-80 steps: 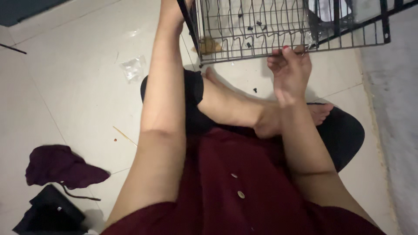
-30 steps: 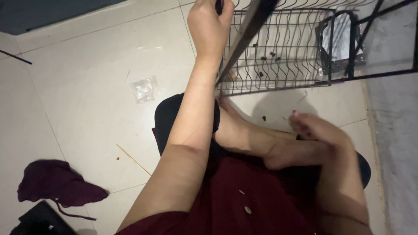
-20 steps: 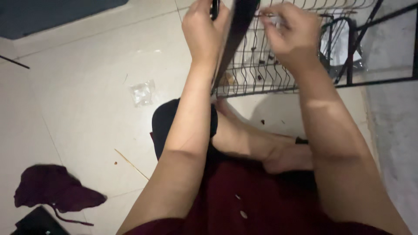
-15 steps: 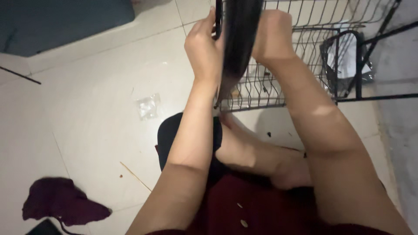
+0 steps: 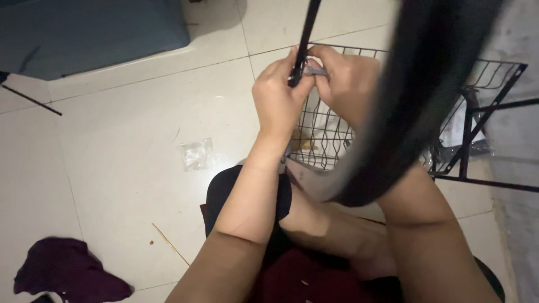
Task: The person assembles a black wire dish rack by hand, inserting vertical support bars into the grid frame and securing them with plastic clips. The person works on the floor, manipulating the rack and components to complete the assembly.
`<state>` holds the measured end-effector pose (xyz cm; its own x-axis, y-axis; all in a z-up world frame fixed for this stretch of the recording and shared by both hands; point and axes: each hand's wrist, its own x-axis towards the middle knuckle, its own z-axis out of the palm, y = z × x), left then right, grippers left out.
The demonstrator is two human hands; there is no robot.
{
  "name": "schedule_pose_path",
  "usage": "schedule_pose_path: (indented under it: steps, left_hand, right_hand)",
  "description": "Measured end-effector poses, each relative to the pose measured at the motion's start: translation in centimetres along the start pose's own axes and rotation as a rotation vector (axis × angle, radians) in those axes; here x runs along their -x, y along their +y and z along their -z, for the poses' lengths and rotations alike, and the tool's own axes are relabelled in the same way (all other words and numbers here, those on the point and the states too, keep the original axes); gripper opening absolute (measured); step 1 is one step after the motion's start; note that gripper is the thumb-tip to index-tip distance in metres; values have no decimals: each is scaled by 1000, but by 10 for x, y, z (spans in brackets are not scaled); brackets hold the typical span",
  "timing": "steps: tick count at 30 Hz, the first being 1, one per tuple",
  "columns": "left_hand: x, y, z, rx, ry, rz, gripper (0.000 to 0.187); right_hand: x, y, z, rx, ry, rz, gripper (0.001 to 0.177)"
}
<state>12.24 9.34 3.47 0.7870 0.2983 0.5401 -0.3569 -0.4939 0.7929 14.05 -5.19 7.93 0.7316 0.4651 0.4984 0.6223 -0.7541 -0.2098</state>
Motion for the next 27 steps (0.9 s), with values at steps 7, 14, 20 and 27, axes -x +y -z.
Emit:
schedule_pose_path:
  steps: [7, 14, 20, 27]
  left_hand:
    - [0, -6, 7, 37, -61, -15, 44]
    - [-2, -4, 14, 65, -125, -6, 48]
    - [-1, -5, 12, 61, -96, -10, 42]
    - [-1, -6, 6, 78, -91, -1, 40]
  right_hand:
    - [-7, 5, -5, -91, 36, 32, 20]
    - [-5, 3, -6, -9, 63, 97, 11]
    - [-7, -3, -11, -60, 6, 12, 16]
    - [2, -20, 18, -300, -37, -400, 29]
